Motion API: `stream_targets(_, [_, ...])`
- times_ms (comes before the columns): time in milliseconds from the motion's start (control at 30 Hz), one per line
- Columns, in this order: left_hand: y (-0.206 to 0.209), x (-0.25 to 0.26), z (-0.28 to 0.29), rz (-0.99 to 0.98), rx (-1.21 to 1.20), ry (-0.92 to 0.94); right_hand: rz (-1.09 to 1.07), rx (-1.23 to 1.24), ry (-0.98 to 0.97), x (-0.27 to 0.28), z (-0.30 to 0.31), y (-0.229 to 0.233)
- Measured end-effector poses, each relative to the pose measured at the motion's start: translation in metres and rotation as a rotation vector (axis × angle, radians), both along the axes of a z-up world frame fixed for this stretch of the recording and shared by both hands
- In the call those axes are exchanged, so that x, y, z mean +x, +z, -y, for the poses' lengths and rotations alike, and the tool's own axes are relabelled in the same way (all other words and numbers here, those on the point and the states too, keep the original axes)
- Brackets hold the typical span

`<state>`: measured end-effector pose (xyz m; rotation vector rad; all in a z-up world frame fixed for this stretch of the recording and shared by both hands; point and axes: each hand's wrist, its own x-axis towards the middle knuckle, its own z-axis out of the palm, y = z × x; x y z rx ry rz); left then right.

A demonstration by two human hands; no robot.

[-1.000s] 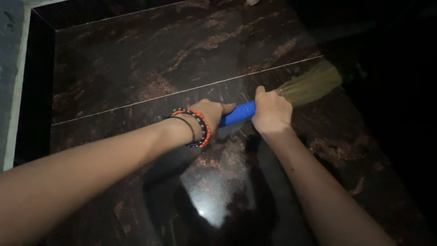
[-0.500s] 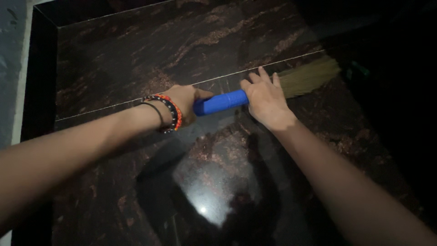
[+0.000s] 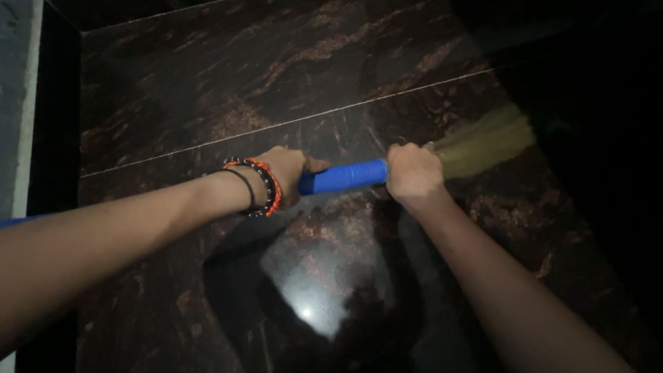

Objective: The person assembles a broom by fitting and pressing a broom head onto a handle by hand.

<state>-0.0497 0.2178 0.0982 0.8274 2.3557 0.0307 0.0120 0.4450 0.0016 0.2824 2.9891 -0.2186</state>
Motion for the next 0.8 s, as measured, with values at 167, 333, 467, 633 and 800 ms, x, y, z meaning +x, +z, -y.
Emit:
stream_targets(167, [0.029,0.002,-0.006,0.015,-0.068,0.005,-0.016,0.121,0.062,0.009,0.009,0.034])
stream_targets(333, [0.039,0.006,-0.015,-0.263,0.02,-0.107,-0.069,0.129,0.07,0.002,0.022,0.071])
stream_targets(467, [0.028,0.001,-0.031,-0.573,0.027,-0.302,-0.209,0.103,0.112,-0.013,0.038,0.076])
stream_targets(633, [0.021,-0.014,-0.027,-0.618,0.072,-0.211,-0.34,0.109,0.123,-0.028,0.051,0.079])
stream_targets(800, [0.016,-0.016,-0.011,-0.615,0.058,-0.095,-0.268,0.124,0.112,-0.056,0.047,0.066])
